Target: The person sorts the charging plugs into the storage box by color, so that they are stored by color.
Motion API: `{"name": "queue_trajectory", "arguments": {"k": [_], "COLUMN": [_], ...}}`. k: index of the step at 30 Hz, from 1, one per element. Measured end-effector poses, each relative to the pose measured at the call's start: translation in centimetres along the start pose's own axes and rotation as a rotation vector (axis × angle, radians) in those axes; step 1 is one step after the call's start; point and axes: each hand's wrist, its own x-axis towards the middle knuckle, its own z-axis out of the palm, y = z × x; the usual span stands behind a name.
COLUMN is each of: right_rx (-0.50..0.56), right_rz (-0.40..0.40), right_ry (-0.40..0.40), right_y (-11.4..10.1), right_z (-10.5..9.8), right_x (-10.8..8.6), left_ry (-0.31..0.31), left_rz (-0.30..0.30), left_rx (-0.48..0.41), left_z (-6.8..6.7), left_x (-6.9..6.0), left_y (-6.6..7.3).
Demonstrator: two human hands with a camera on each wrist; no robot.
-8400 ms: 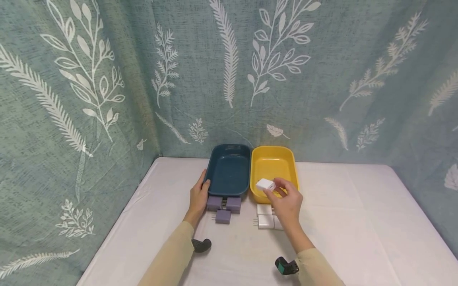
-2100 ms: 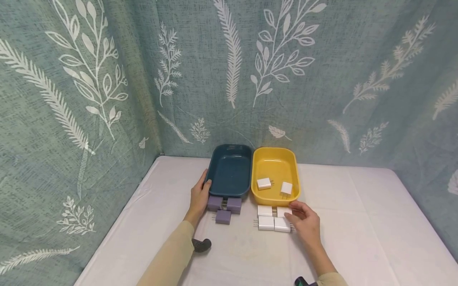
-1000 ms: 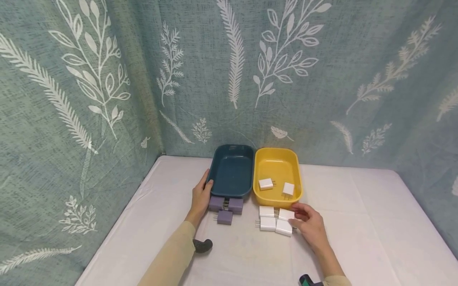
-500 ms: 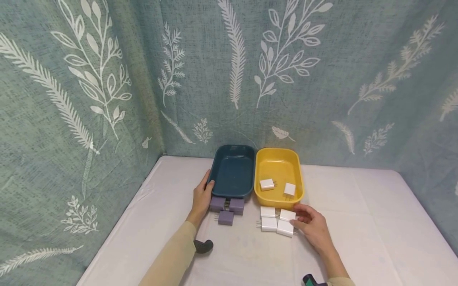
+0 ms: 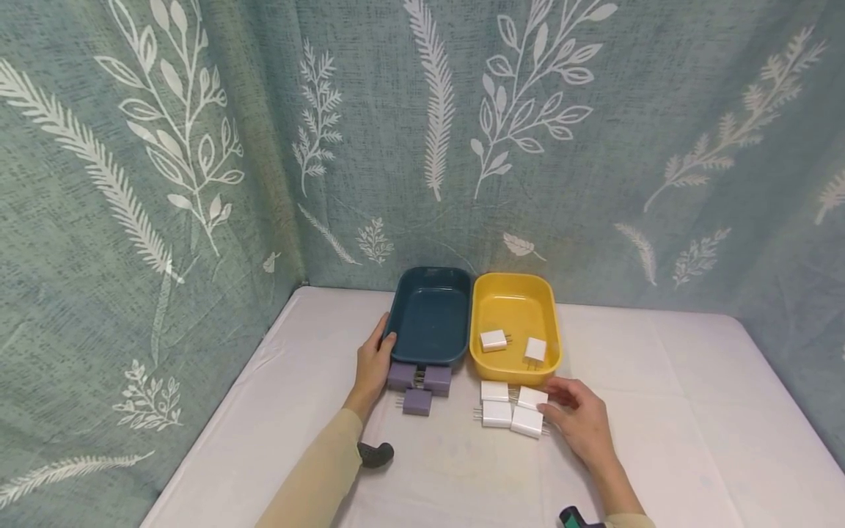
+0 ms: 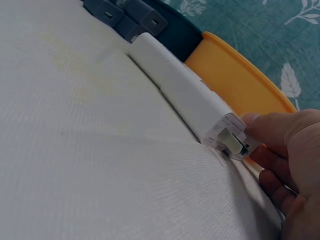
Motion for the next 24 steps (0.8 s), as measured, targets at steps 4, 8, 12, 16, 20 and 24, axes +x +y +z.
{"name": "queue_trajectory", "arguments": {"k": [4, 8, 12, 16, 20, 24], "right_rx": [-0.008, -0.004, 0.063, 0.131, 0.129, 0.082], "right_rz": [-0.01, 0.007, 0.007, -0.002, -0.015, -0.03], "right_ry": [0.005, 0.013, -0.011, -0.065, -0.097, -0.102], "right_y": [0.17, 0.35, 0.62, 0.83, 0.95, 0.96], "right_z": [-0.25, -0.55, -0.77, -0.9, -0.91, -0.76], "right_x": [0.05, 0.09, 0.06, 0.02, 0.04, 0.11], "left_ry": [-0.002, -0.006, -0.01, -0.006, -0.002, -0.004], "left_rz": [-0.006, -0.007, -0.009, 0.003, 0.015, 0.011], "left_rx": [-0.007, -0.019, -0.027, -0.021, -0.017, -0.019], "left_z": [0.06, 0.01, -0.02, -0.03, -0.02, 0.02], "left_x": [-0.01, -0.08, -0.15, -0.14, -0.07, -0.05], "left_y": [-0.02, 0.12, 0.2, 0.15, 0.09, -0.05]}}
